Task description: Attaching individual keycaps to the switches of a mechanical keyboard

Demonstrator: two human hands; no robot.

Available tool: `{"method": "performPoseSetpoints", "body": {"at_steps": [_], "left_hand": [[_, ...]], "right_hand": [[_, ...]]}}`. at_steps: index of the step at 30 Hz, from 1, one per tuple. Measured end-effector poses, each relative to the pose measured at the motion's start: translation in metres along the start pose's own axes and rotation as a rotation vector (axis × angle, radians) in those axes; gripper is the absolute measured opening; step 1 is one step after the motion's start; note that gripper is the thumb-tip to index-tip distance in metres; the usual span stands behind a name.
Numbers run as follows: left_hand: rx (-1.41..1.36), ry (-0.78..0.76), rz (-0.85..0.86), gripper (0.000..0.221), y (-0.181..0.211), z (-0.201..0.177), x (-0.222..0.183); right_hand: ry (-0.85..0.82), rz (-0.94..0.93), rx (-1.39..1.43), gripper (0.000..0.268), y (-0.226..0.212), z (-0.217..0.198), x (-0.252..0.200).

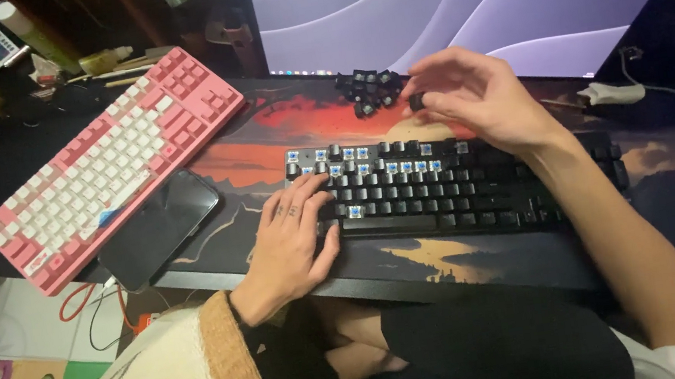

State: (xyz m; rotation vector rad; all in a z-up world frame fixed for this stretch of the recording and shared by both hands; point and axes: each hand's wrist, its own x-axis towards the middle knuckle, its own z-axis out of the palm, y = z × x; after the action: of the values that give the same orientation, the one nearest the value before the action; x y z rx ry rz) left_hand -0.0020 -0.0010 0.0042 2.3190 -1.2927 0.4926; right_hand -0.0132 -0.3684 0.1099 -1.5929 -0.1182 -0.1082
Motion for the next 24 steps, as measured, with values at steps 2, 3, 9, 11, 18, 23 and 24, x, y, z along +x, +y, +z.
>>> {"method": "performPoseSetpoints", "body": {"at_steps": [2,3,9,11,18,23,24], "left_hand": [[-0.003,-0.008,-0.001,0.042,-0.001,0.002,-0.001],[-0.002,-0.012,-0.004,0.042,-0.002,0.003,-0.001],[-0.015,-0.032,-0.020,0.042,-0.003,0.005,-0.003],[-0.010,-0.026,-0.015,0.043,-0.004,0.007,-0.004],[-0.046,-0.029,-0.008,0.044,0.005,-0.009,0.004],[-0.044,-0.018,0.004,0.042,0.005,-0.009,0.005],[-0.028,-0.019,-0.005,0.042,0.004,-0.009,0.005]], "right_hand": [[-0.024,-0.027,0.041,0.042,0.002,-0.006,-0.006],[-0.051,-0.057,0.082,0.039,0.004,-0.008,-0.009],[-0.117,-0.137,-0.006,0.033,-0.023,-0.006,-0.026],[-0.124,-0.136,-0.045,0.031,-0.029,-0.005,-0.028],[-0.008,0.085,-0.283,0.036,-0.038,-0.024,-0.052],[0.107,-0.015,-0.564,0.020,-0.016,-0.064,-0.079],[0.110,-0.032,-0.603,0.022,-0.014,-0.069,-0.083]]}}
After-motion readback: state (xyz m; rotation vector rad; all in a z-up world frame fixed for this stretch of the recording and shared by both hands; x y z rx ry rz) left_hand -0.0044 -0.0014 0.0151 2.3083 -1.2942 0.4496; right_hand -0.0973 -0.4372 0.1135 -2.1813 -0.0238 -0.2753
